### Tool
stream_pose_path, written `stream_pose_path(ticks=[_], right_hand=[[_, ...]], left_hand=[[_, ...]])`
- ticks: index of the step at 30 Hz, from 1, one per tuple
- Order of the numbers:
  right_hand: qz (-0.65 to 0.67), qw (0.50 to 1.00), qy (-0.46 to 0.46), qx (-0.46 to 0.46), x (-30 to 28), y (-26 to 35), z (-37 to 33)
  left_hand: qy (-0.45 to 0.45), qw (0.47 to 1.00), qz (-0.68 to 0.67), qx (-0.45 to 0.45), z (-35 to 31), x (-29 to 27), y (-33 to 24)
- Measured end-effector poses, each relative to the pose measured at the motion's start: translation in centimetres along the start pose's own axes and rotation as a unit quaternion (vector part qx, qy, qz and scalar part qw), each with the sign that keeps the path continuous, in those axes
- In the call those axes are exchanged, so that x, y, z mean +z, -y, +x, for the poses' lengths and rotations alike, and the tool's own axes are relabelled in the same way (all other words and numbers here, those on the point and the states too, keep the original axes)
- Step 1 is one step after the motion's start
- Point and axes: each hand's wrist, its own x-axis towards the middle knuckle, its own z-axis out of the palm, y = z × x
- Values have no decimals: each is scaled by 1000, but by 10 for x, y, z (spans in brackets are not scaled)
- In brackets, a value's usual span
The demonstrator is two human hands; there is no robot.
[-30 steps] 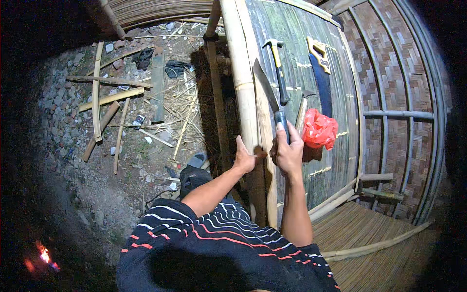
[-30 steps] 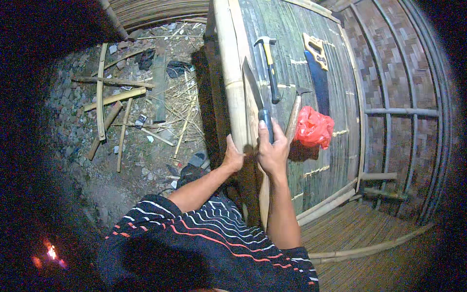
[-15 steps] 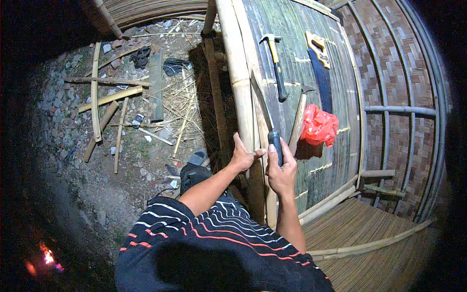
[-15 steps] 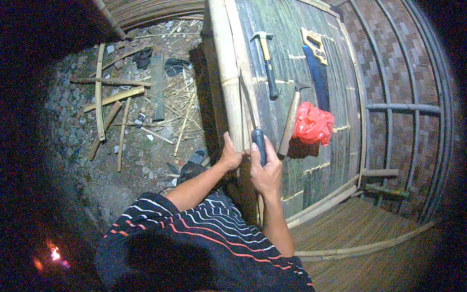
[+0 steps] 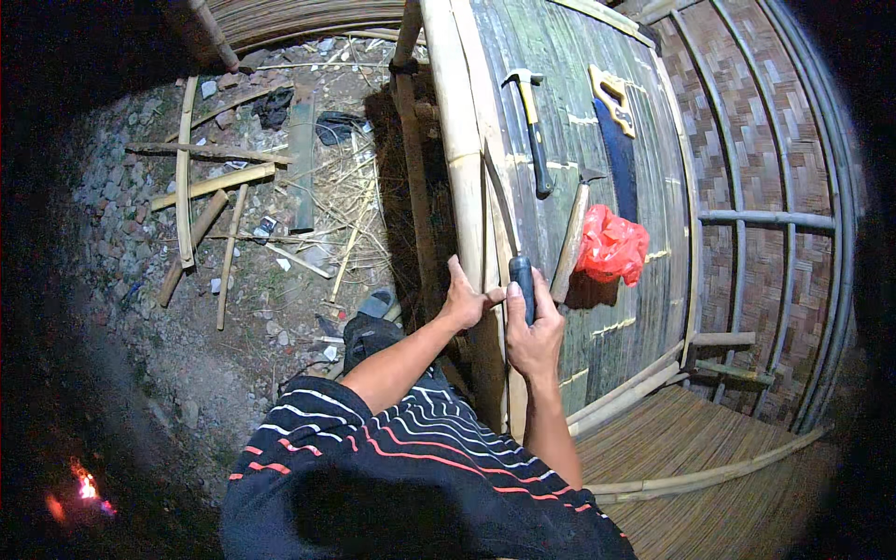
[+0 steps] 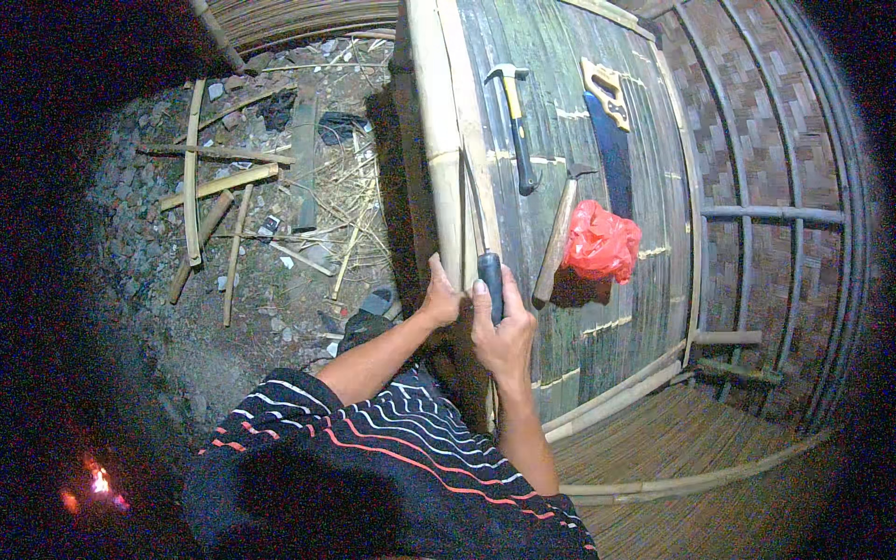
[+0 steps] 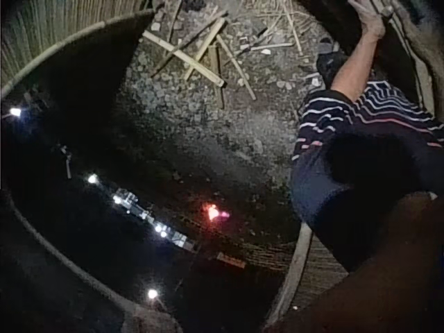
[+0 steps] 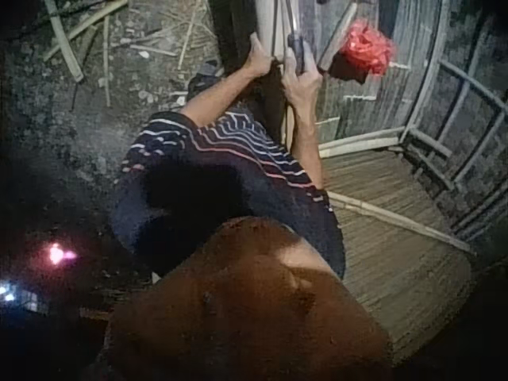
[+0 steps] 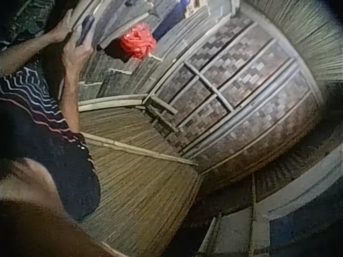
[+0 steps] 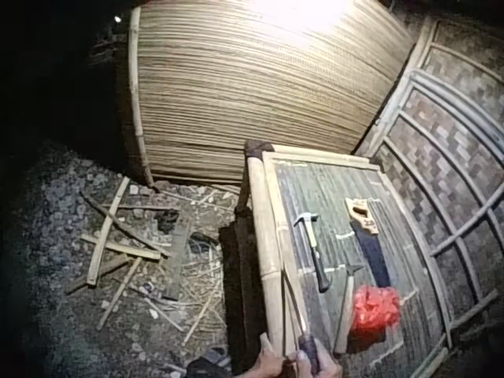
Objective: Fitting and securing bamboo poles to a frame using a hammer, machete, and saw.
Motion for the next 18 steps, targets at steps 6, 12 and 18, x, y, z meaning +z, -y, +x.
stream_pose_path(ticks=[6,12,18], right_hand=[[11,1000,-8,6,1,1,0],[2,1000,-11,2,5,5,0],[21,999,-33,5,-4,-22,-3]], left_hand=[[9,1000,-5,17,2,-1,0],[12,999,-17,42,6,-1,7],[14,1000,9,-8,-12,-8,-28]])
